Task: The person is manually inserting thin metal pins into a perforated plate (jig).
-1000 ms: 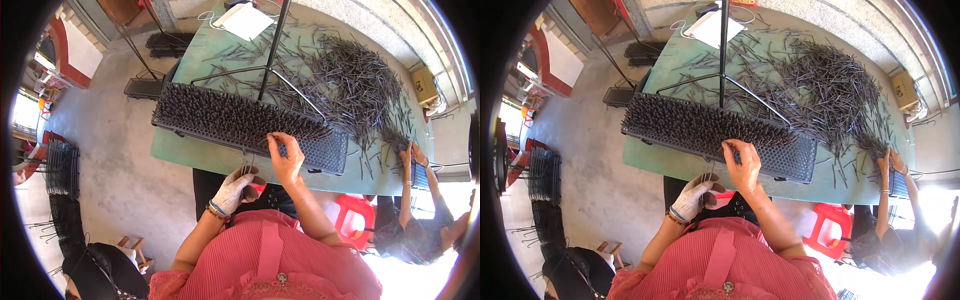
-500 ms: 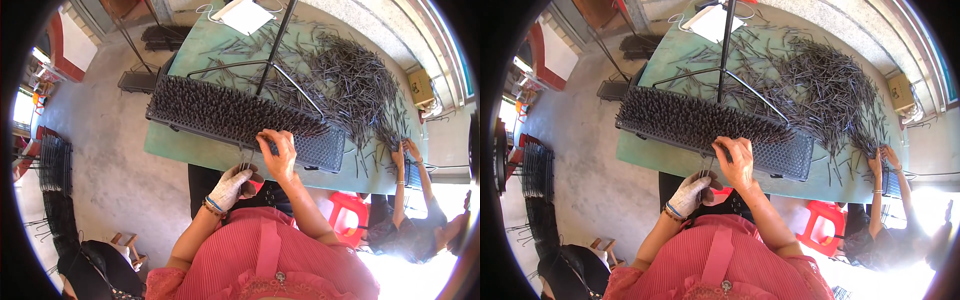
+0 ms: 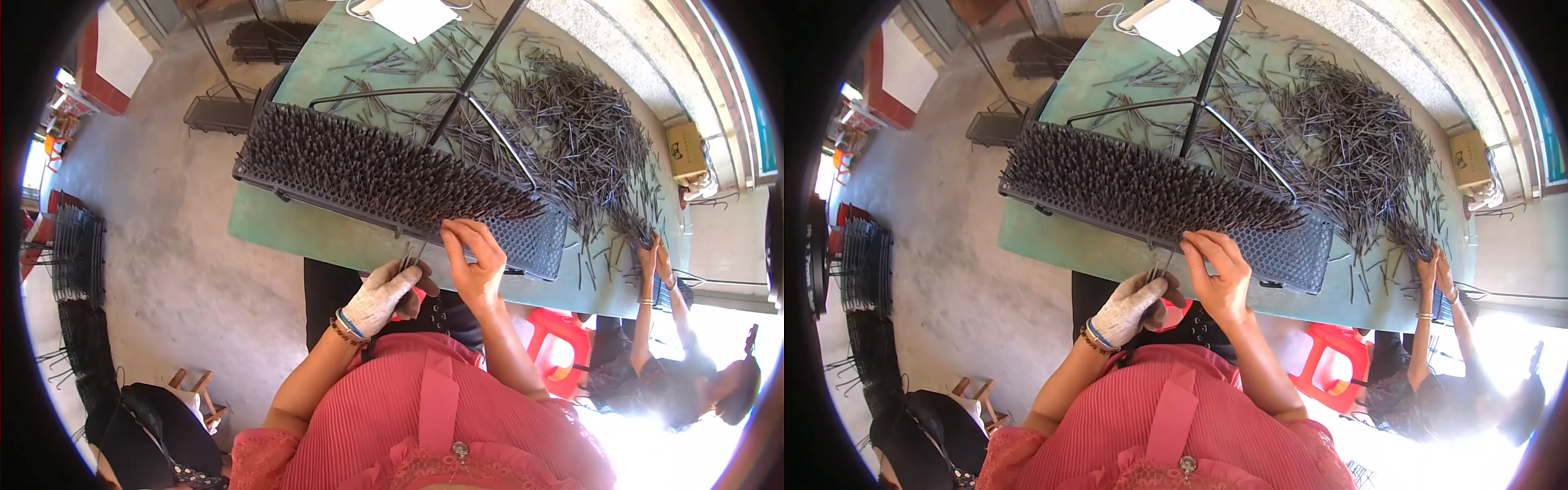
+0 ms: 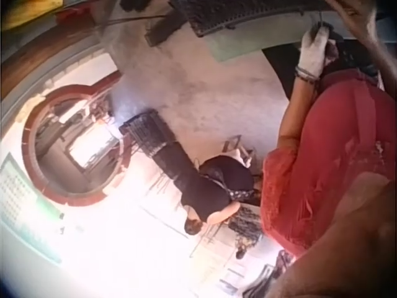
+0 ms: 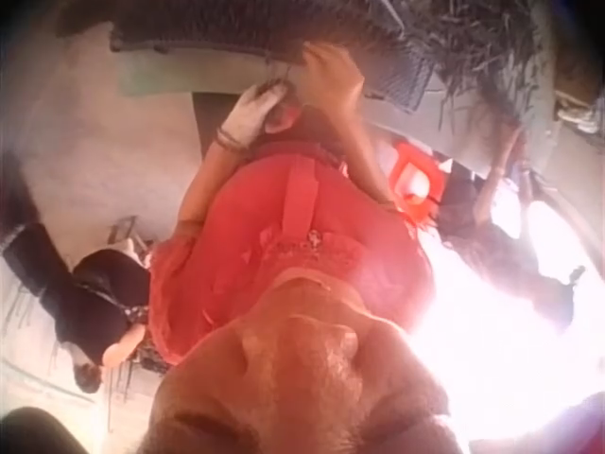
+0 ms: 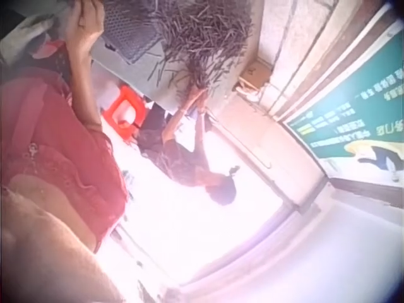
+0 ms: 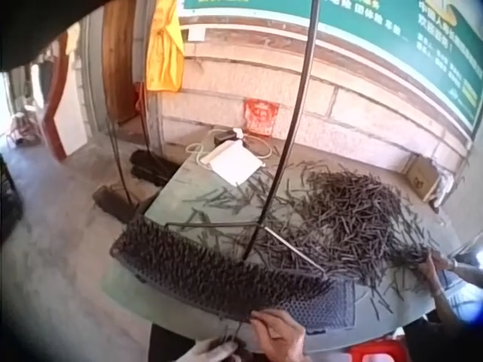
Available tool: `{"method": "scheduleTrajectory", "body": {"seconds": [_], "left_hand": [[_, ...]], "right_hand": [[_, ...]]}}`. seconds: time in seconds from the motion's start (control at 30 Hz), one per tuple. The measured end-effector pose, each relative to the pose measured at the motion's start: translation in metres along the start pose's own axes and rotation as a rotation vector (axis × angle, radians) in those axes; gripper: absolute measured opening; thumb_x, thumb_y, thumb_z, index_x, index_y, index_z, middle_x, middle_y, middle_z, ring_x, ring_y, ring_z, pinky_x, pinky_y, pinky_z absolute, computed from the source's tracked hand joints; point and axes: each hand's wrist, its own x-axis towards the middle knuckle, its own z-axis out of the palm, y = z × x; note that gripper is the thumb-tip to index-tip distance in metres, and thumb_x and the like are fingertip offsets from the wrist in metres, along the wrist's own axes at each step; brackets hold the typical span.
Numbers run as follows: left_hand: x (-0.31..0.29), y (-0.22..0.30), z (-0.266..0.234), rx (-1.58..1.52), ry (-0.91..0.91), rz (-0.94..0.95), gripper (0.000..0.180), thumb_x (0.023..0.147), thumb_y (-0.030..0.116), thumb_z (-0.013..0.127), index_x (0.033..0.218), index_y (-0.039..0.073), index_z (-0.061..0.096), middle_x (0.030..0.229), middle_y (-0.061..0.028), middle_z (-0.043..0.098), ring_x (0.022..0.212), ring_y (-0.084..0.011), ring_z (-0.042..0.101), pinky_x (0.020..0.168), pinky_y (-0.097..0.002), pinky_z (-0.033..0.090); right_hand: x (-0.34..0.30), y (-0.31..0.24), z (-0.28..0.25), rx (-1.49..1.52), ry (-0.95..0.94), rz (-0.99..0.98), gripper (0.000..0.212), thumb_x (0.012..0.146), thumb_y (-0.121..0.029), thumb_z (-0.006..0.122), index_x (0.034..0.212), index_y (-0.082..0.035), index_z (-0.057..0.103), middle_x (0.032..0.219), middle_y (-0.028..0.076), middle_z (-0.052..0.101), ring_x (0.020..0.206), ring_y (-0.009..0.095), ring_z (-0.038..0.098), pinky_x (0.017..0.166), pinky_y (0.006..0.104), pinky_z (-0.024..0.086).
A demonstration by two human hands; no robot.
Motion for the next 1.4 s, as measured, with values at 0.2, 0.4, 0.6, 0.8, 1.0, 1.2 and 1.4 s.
{"method": "scheduleTrajectory", "body": {"seconds": [0.2,0.4,0.6,0.8,1.0,1.2,1.4], "left_hand": [[0.004,0.005,-0.011,0.094,-0.165,0.025,0.039,0.100,0.037,0.051,0.115,0.001,0.054,0.091,-0.0076,0.067,0.063,-0.0080,0.057,0.056,-0.0222,0.045],[0.012,0.004,-0.013,-0.090,-0.277,-0.039,0.032,0.101,0.032,0.048,0.106,0.001,0.057,0.093,-0.0107,0.066,0.077,-0.0164,0.064,0.071,-0.0299,0.052],[0.021,0.010,-0.005,-0.421,-0.183,-0.116,0.027,0.101,0.026,0.045,0.100,0.003,0.058,0.117,-0.0161,0.064,0.105,-0.0223,0.062,0.092,-0.0358,0.049],[0.027,-0.007,0.004,-0.467,-0.245,-0.335,0.031,0.102,0.025,0.046,0.117,0.000,0.059,0.106,-0.0078,0.066,0.091,-0.0165,0.065,0.077,-0.0289,0.055],[0.028,-0.023,0.016,-0.582,-0.298,-0.468,0.033,0.102,0.024,0.047,0.124,0.001,0.057,0.107,-0.0077,0.065,0.092,-0.0174,0.066,0.078,-0.0316,0.058],[0.027,-0.029,0.044,-0.539,-0.293,-0.419,0.037,0.102,0.034,0.046,0.126,0.007,0.053,0.120,-0.0063,0.059,0.105,-0.0196,0.060,0.087,-0.0371,0.053],[0.025,-0.027,0.058,0.193,-0.035,-0.021,0.047,0.098,0.039,0.056,0.128,0.003,0.051,0.118,-0.0094,0.061,0.104,-0.0191,0.062,0.092,-0.0336,0.050]], "right_hand": [[0.002,-0.026,-0.016,0.332,-0.488,0.625,0.030,0.091,-0.008,0.066,0.118,0.003,0.064,0.100,0.009,0.067,0.083,0.012,0.061,0.076,0.0255,0.049],[-0.017,-0.026,-0.008,0.441,-0.200,0.776,0.025,0.090,-0.003,0.065,0.115,0.002,0.064,0.098,0.005,0.068,0.087,0.009,0.061,0.079,0.0253,0.050],[-0.028,-0.037,-0.045,-0.198,-0.286,-0.032,0.031,0.075,-0.004,0.073,0.106,-0.006,0.070,0.101,0.008,0.065,0.085,0.023,0.064,0.074,0.0343,0.051],[-0.039,-0.035,-0.053,-0.345,-0.488,-0.404,0.038,0.071,-0.016,0.060,0.106,-0.006,0.069,0.109,0.006,0.061,0.087,0.018,0.059,0.082,0.0334,0.048],[-0.062,-0.017,-0.067,-0.314,-0.504,-0.478,0.032,0.072,-0.017,0.061,0.102,-0.007,0.070,0.114,0.004,0.063,0.094,0.019,0.060,0.088,0.0342,0.049],[-0.061,0.002,-0.082,-0.203,-0.431,-0.479,0.035,0.073,-0.016,0.064,0.107,-0.009,0.068,0.112,0.006,0.063,0.098,0.021,0.061,0.089,0.0347,0.049],[-0.023,0.001,-0.102,0.311,-0.033,0.431,0.011,0.088,-0.002,0.066,0.098,0.000,0.066,0.093,0.010,0.068,0.082,0.019,0.065,0.076,0.0299,0.051]]}}
